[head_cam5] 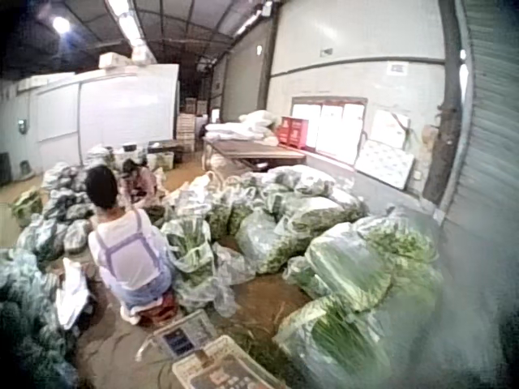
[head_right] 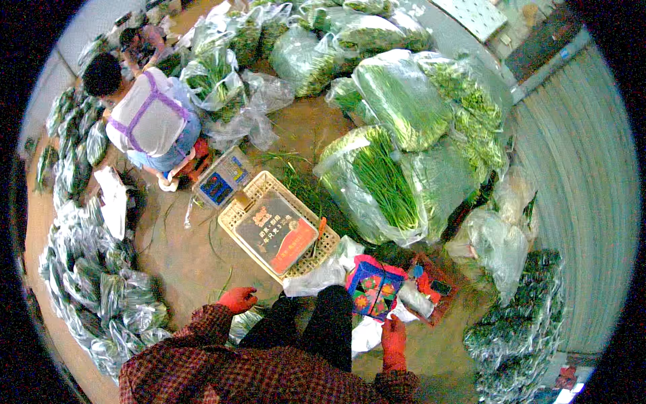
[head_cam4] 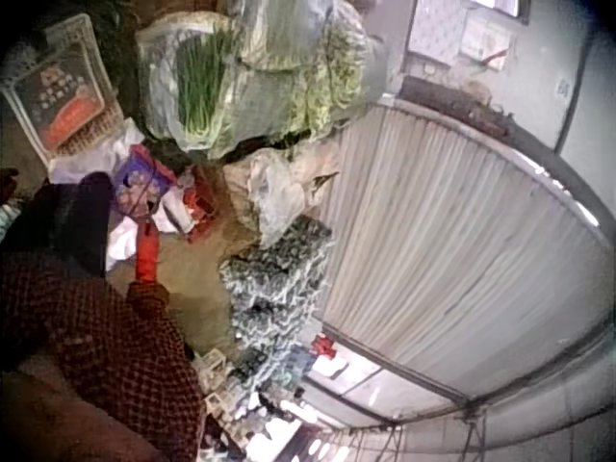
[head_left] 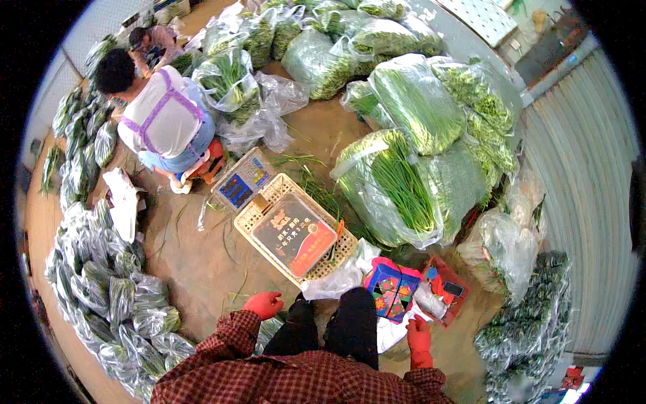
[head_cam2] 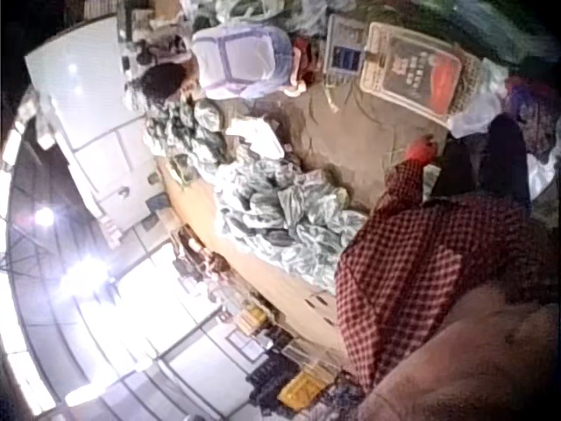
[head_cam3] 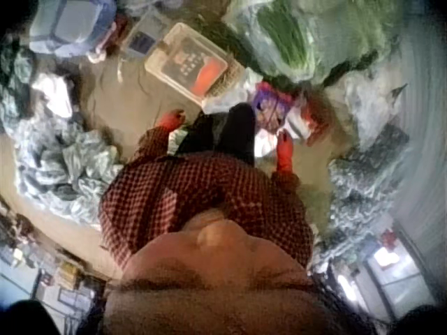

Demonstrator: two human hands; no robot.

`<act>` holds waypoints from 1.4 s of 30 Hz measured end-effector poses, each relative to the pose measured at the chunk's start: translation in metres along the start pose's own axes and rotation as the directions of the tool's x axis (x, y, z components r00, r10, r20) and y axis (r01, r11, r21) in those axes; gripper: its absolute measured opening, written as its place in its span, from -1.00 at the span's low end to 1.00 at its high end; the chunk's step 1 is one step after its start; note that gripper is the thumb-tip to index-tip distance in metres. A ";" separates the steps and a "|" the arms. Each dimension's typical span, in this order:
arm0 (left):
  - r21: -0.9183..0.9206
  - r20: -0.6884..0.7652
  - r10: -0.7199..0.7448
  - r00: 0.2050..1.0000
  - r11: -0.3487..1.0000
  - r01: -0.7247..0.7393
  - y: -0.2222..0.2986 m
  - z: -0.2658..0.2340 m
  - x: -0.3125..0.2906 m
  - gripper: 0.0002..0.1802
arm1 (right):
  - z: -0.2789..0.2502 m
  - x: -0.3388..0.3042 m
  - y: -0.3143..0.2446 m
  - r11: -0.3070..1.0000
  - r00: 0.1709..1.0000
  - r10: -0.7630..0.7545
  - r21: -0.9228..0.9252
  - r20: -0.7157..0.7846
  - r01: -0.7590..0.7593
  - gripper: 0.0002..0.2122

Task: The person sorts bundles of green produce into plastic bags, weighs the bags on a digital scale, and ties them shut using plastic ties.

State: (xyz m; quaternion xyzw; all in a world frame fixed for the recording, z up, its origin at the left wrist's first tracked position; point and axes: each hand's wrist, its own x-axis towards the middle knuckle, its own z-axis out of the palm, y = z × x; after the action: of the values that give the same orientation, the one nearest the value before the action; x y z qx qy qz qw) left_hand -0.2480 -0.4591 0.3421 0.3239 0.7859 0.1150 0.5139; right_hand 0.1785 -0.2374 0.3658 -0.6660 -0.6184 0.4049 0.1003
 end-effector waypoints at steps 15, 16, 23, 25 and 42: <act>-0.287 -0.281 -0.199 0.939 0.951 0.115 -0.008 0.006 0.038 -0.47 | 0.035 0.155 -0.169 0.980 0.841 -0.177 0.013 0.510 0.198 -0.76; -0.387 -0.291 -0.260 0.921 0.912 0.135 -0.002 0.010 0.043 -0.50 | 0.047 0.134 -0.214 0.993 0.844 -0.087 0.112 0.530 0.031 -0.76; -0.729 -0.448 -0.464 0.764 0.684 -0.012 0.068 0.067 0.157 -0.54 | 0.155 0.234 -0.294 0.994 0.535 -0.030 -0.032 0.844 0.107 -0.72; -0.770 -0.422 -0.507 0.751 0.638 -0.001 0.094 0.087 0.180 -0.54 | 0.191 0.262 -0.297 0.977 0.402 -0.001 -0.085 0.916 0.196 -0.64; -0.989 0.122 -0.992 0.020 -0.120 0.087 0.082 0.406 0.390 -0.31 | 0.380 0.255 -0.224 0.993 0.163 0.114 -0.113 0.980 -0.015 -0.62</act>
State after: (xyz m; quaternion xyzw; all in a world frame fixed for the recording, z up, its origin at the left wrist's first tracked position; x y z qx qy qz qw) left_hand 0.0399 -0.2135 -0.0829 -0.5817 0.7334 0.3240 0.1374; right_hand -0.2633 -0.0980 0.1547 -0.2759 -0.5229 0.7188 -0.3657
